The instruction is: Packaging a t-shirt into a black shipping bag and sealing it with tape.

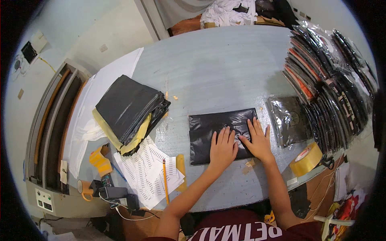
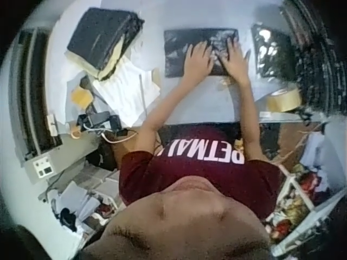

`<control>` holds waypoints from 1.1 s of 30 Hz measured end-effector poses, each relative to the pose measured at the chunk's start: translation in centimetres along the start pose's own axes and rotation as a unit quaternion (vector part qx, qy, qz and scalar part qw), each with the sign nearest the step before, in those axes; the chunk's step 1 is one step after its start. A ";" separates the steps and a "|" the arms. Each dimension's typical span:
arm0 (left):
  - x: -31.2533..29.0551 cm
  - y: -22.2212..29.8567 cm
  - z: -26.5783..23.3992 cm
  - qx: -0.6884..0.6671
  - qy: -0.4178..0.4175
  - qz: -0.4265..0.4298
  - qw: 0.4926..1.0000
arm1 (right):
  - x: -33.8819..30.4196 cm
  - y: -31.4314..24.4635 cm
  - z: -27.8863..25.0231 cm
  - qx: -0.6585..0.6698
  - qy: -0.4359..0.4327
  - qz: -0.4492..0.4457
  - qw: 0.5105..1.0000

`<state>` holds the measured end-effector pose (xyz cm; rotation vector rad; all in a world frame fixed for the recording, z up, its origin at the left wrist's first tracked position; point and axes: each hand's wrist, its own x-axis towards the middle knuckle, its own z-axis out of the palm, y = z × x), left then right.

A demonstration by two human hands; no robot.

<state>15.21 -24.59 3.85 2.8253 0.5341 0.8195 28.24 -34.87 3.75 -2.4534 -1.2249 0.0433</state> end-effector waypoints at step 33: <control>0.4 -1.0 1.4 0.001 -0.063 -0.054 0.997 | 1.8 -4.5 -0.2 0.189 -0.003 -0.186 0.964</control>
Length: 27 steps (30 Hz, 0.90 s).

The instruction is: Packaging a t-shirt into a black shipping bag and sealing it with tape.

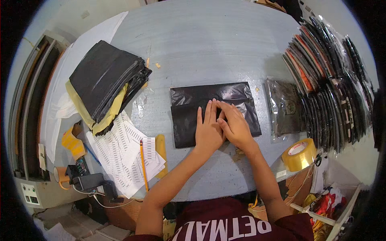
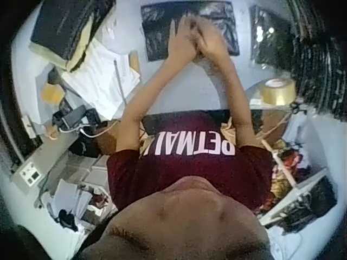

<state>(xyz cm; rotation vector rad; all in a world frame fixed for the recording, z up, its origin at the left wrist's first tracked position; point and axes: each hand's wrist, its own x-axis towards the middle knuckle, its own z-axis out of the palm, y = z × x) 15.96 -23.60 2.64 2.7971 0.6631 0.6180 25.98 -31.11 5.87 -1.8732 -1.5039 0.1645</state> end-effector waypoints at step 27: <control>0.1 0.3 -0.2 -0.003 0.083 0.000 0.997 | -1.8 4.1 -1.2 -0.148 -0.018 0.125 0.981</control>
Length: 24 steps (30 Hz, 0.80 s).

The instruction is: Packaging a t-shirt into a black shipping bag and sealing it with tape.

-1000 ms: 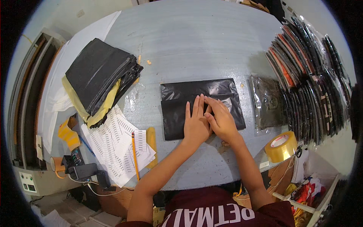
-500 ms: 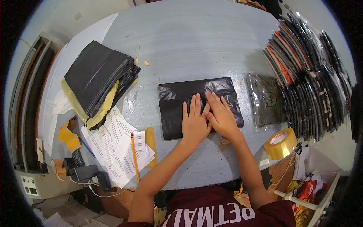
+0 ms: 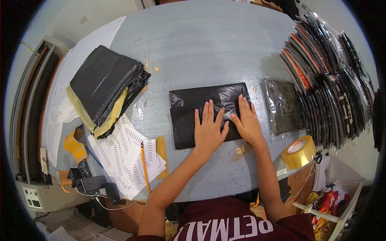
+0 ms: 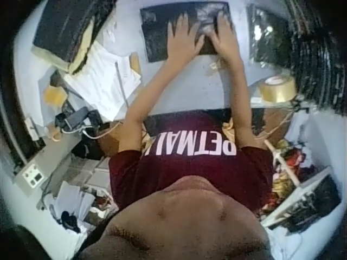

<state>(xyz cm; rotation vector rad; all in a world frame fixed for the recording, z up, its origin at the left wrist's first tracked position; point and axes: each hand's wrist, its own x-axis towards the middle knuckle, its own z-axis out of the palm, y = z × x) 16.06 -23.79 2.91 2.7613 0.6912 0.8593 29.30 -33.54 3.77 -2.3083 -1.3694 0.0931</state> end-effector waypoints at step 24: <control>-0.5 -0.5 0.4 0.008 -0.043 0.004 0.999 | 1.0 -3.9 0.1 0.205 0.023 -0.129 0.970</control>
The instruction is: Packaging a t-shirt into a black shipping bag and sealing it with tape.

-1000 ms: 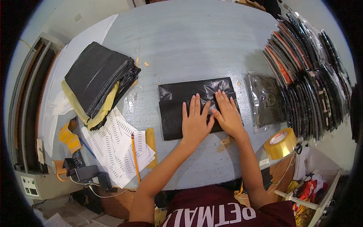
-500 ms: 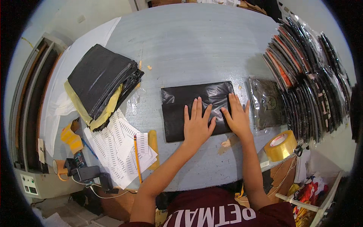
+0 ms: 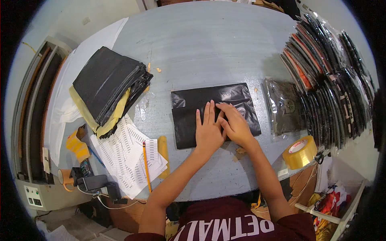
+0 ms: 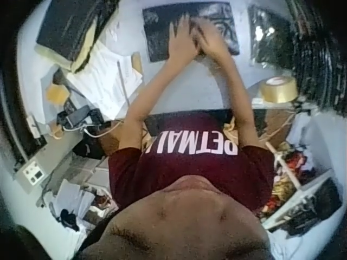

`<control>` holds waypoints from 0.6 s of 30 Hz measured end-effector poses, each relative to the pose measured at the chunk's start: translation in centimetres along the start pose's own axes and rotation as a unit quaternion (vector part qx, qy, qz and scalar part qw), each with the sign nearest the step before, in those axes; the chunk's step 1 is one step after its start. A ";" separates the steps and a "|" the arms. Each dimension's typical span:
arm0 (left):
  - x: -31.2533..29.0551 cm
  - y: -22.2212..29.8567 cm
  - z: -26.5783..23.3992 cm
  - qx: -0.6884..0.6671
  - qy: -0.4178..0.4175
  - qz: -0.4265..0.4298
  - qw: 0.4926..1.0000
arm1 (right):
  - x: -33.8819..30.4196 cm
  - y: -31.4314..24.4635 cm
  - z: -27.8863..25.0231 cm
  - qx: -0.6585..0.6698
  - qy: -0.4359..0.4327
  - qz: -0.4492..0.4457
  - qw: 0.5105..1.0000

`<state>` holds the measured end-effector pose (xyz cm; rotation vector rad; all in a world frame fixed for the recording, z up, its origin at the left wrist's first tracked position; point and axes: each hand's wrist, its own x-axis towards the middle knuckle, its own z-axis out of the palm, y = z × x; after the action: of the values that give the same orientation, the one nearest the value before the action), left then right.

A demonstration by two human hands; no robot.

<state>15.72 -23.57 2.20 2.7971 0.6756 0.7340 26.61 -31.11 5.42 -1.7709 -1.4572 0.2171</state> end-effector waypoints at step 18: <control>-0.3 -1.5 -1.2 -0.026 -0.054 0.002 0.998 | -0.3 -0.1 0.7 -0.140 -0.041 -0.005 0.989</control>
<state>14.33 -22.37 2.71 2.7678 0.6211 0.5871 26.08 -31.07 4.92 -1.9965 -1.6197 0.0837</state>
